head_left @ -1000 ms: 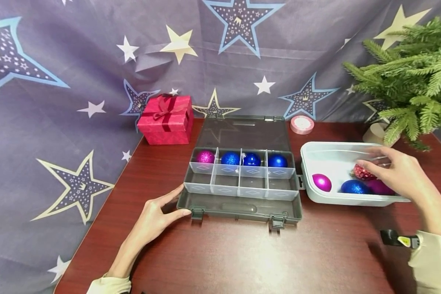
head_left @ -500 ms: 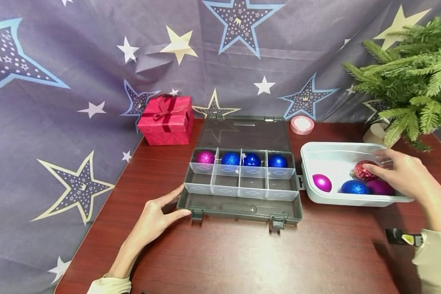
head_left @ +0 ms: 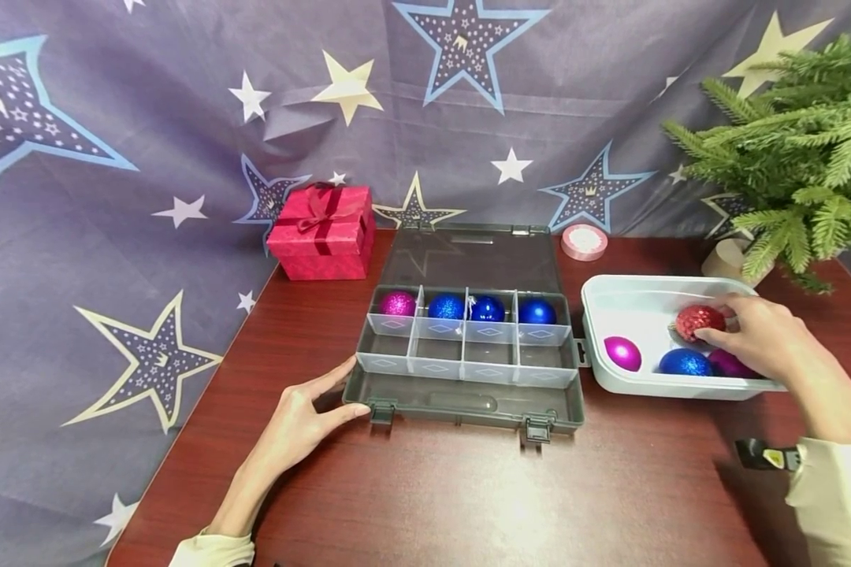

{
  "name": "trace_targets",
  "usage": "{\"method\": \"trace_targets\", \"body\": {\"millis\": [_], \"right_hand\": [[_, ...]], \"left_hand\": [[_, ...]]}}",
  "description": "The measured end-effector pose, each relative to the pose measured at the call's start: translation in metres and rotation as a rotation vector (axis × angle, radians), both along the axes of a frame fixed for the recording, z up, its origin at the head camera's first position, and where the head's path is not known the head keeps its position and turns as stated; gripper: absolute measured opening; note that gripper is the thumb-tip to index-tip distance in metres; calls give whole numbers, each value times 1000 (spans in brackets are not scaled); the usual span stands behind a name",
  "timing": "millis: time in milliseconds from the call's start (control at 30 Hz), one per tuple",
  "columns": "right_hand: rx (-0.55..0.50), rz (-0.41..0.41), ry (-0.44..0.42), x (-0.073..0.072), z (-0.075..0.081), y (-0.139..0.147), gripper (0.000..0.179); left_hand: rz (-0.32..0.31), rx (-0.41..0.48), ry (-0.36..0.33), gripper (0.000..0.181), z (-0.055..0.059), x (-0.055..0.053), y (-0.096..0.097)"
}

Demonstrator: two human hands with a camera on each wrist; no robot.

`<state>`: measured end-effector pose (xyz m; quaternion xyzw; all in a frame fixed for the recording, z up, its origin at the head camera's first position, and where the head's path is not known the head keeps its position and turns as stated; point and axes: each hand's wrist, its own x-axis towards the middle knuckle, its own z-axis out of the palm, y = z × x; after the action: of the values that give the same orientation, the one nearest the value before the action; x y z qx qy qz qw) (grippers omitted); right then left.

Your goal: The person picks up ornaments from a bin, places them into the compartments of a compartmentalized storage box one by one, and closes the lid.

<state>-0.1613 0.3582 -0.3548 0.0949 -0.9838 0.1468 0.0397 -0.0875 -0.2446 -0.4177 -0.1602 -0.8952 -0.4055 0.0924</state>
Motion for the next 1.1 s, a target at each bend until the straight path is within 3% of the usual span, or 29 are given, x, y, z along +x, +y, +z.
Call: {"method": "trace_targets", "body": {"millis": [167, 500, 900, 1100], "right_hand": [[-9, 11, -8, -6, -6, -2, 48], [-41, 52, 58, -13, -17, -7, 48], [-156, 68, 103, -5, -13, -16, 47], [-217, 116, 159, 1, -7, -27, 42]], "left_hand": [[3, 5, -4, 73, -1, 0, 0], [4, 8, -3, 73, -1, 0, 1], [8, 0, -20, 73, 0, 0, 0], [6, -5, -16, 73, 0, 0, 0]]}}
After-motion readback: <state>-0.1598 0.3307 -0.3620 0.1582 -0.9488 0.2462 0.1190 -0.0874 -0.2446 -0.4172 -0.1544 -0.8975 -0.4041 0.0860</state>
